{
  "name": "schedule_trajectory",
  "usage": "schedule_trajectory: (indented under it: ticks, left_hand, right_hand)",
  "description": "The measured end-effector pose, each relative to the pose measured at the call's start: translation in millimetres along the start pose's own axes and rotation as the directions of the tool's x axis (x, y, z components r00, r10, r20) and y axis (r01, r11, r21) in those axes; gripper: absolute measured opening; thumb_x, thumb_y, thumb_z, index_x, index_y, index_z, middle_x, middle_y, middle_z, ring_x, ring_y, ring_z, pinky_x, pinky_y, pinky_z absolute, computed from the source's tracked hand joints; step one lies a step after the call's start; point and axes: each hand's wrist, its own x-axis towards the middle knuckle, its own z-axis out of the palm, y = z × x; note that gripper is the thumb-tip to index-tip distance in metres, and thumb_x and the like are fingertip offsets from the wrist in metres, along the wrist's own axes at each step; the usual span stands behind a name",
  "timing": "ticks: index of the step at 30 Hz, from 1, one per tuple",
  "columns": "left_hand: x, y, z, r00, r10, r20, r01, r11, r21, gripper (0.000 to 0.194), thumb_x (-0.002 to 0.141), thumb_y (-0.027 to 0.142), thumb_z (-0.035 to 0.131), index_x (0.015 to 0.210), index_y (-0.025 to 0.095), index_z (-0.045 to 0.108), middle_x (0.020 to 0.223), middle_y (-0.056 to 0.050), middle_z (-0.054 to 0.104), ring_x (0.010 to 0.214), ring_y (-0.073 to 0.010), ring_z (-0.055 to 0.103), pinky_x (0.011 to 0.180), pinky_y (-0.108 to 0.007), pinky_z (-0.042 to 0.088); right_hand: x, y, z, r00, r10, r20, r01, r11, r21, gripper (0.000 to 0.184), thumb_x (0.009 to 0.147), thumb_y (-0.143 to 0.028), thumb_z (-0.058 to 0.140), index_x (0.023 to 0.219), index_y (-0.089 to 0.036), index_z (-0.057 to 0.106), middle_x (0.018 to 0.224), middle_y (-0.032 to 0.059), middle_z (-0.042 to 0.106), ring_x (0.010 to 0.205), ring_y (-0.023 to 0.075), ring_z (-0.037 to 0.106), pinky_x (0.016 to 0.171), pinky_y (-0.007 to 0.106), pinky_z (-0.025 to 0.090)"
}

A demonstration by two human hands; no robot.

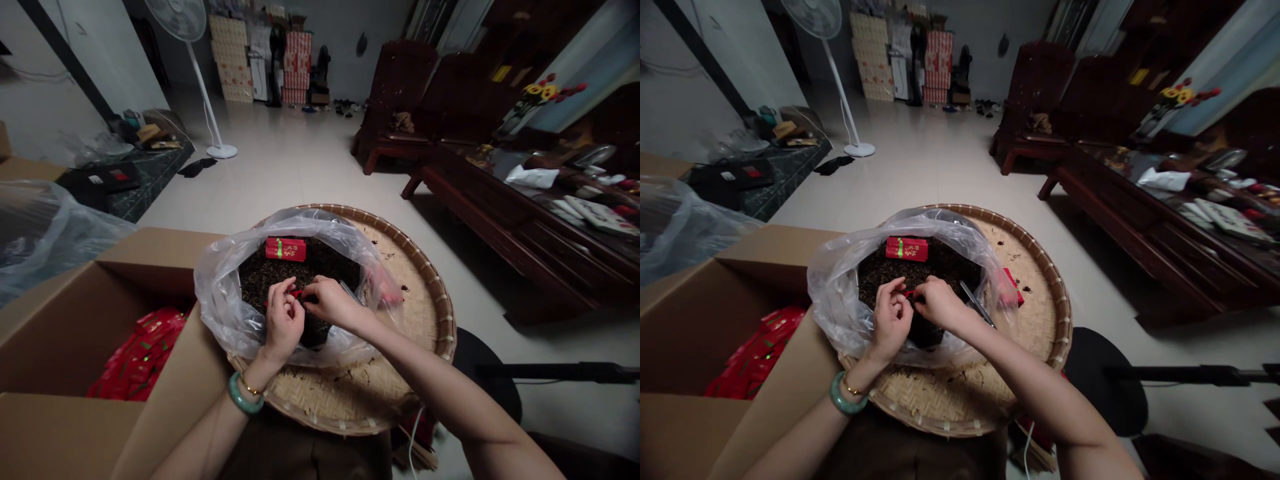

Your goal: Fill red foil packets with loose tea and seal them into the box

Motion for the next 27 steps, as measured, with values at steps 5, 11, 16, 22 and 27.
schedule_trajectory:
  ticks: [5,11,16,22,27]
  left_hand:
    - [-2,-4,1.9,1.000,-0.020,-0.006,0.020,1.000,0.005,0.049,0.076,0.001,0.047,0.121,0.019,0.049,0.104,-0.008,0.048,0.071,-0.0100,0.053,0.060,-0.021,0.050]
    - [-3,-10,4.8,0.993,-0.113,-0.030,0.107,0.983,-0.148,0.049,0.077,0.003,0.048,0.122,0.021,0.047,0.102,-0.006,0.046,0.073,-0.0093,0.055,0.062,-0.020,0.049]
    - [-1,-8,2.2,0.984,-0.173,-0.041,0.155,0.948,-0.277,0.046,0.077,0.006,0.051,0.120,0.021,0.048,0.102,-0.005,0.047,0.070,-0.0073,0.053,0.065,-0.019,0.049]
    - [7,-2,-8.7,0.968,-0.220,-0.122,0.161,0.913,-0.375,0.043,0.077,0.010,0.055,0.117,0.021,0.049,0.101,-0.004,0.048,0.069,-0.0070,0.052,0.063,-0.018,0.047]
    - [5,1,-8.7,0.973,-0.198,-0.119,0.143,0.920,-0.366,0.039,0.079,0.013,0.054,0.117,0.021,0.048,0.103,-0.005,0.047,0.082,-0.0103,0.055,0.072,-0.021,0.049]
  right_hand:
    - [-2,-6,-7,0.998,-0.032,-0.057,0.037,0.995,0.087,0.029,0.071,-0.014,0.068,0.100,-0.016,0.068,0.089,0.0070,0.066,0.081,0.0167,0.060,0.072,0.025,0.044]
    - [-4,-11,-9,0.996,-0.022,-0.084,0.042,0.971,0.236,0.030,0.070,0.001,0.057,0.092,-0.016,0.067,0.086,0.0029,0.071,0.076,0.0135,0.065,0.068,0.022,0.045]
    - [-5,-9,-13,0.979,0.012,-0.204,0.050,0.953,0.299,0.024,0.074,-0.002,0.055,0.087,-0.018,0.067,0.084,0.0016,0.072,0.077,0.0136,0.065,0.069,0.022,0.046]
    - [-18,3,-13,0.988,0.056,-0.142,-0.006,0.943,0.332,0.025,0.077,-0.023,0.067,0.101,-0.016,0.064,0.095,0.0073,0.069,0.085,0.0185,0.064,0.075,0.030,0.048]
    - [-22,-3,13,0.967,-0.034,-0.254,0.117,0.940,0.320,0.031,0.077,-0.016,0.066,0.107,-0.019,0.061,0.095,0.0051,0.065,0.082,0.0150,0.061,0.073,0.027,0.048]
